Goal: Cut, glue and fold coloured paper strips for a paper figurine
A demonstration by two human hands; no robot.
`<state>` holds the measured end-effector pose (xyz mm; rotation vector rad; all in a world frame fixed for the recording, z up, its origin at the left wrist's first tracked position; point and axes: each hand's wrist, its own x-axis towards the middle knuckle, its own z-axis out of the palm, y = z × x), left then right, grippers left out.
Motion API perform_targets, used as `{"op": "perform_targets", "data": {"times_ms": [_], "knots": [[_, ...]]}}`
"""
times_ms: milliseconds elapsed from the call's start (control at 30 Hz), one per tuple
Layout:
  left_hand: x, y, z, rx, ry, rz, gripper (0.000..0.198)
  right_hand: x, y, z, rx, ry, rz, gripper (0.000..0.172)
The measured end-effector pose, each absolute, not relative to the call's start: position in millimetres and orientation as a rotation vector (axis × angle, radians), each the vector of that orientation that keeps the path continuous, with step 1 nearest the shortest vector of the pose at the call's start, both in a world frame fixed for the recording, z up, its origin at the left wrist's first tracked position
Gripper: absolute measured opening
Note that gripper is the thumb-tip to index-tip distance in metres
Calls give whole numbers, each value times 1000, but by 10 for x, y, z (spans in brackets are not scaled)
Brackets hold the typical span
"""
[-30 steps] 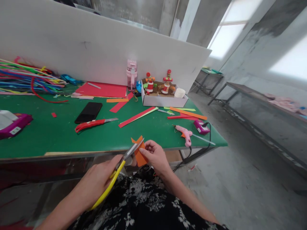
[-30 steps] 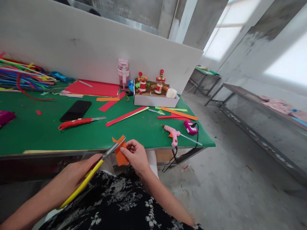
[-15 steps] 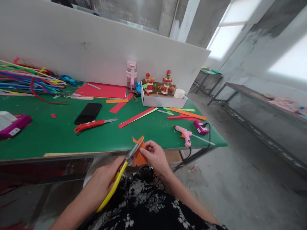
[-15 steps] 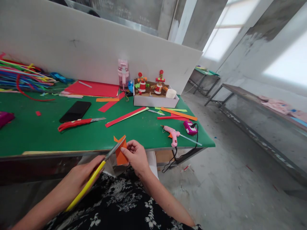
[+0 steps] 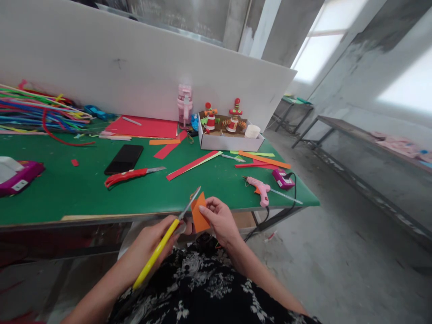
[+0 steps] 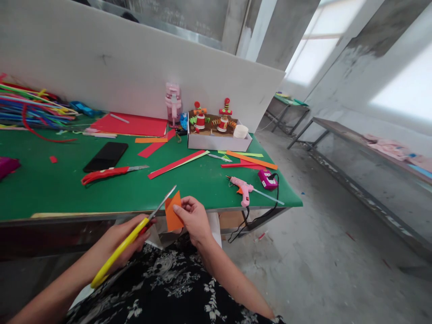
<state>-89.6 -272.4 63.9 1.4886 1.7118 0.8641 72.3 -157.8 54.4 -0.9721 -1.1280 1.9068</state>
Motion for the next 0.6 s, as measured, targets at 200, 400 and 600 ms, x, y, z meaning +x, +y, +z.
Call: {"op": "perform_targets", "data": {"times_ms": [200,400,600], "knots": [[-1023,-2603,702,1041,1604,1155,69,755,-1570,567,-924,-1098,2006,49],[-1006,-2474,776,1013,1506,1256,73,728,-1624,590,-911,-1253,2028,46],[-897,-2449,828,1121,1514,1181,58,721,-1640,587,-876,-1405,2003,44]]}}
